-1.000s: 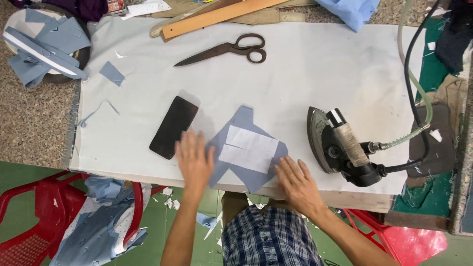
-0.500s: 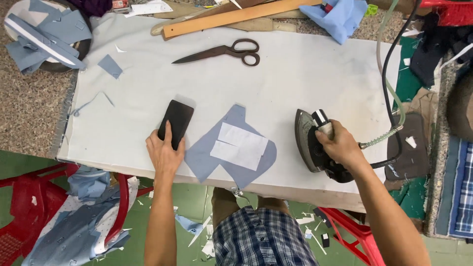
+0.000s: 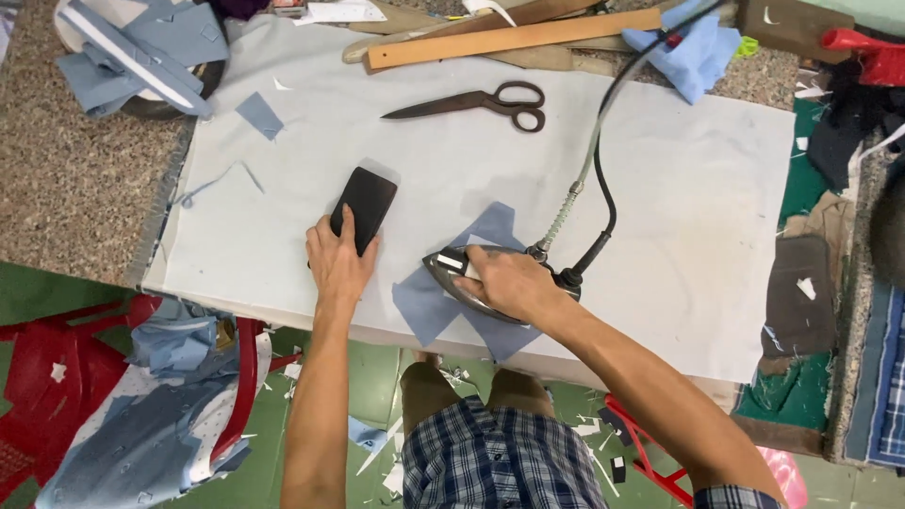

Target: The person irons a blue fabric piece, then cuts and places white interfacing strips onto it. They repeatedly iron the fabric with a wooden block to press the seams, trim excess material with scissors, and finally measure a new blue fabric piece with a ruler.

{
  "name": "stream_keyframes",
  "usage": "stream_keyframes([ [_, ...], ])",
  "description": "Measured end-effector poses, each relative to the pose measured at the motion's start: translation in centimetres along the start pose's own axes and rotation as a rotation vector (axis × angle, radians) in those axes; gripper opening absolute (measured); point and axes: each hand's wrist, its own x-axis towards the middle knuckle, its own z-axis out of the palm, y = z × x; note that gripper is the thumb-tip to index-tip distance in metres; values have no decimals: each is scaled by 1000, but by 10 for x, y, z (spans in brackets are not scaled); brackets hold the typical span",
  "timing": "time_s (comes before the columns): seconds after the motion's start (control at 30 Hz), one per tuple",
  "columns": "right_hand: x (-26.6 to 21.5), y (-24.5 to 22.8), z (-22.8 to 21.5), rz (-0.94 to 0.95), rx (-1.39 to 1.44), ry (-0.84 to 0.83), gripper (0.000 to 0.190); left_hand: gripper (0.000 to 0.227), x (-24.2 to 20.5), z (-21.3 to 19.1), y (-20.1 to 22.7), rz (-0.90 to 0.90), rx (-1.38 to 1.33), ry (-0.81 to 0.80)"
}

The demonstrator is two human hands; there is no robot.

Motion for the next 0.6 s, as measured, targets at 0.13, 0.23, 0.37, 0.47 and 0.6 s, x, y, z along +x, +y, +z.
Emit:
stream_keyframes([
  [0.13, 4, -11, -1, -85, -40, -17, 45, 64, -42, -46, 2, -160, -189, 0],
  [0.23, 9, -1, 7, -137, -47, -47, 53, 61, -98, -78, 25, -251, -301, 189],
  [0.37, -7, 20, 15, -345, -84, 55, 67, 69, -190, -88, 90, -280, -343, 196],
  [0.47, -12, 67, 55, -498, -466, 112, 105, 84, -235, -83, 167, -233, -402, 83],
  [0.6, -6, 86, 76, -560, -831, 125, 125, 78, -264, -63, 267, -33, -410, -184],
])
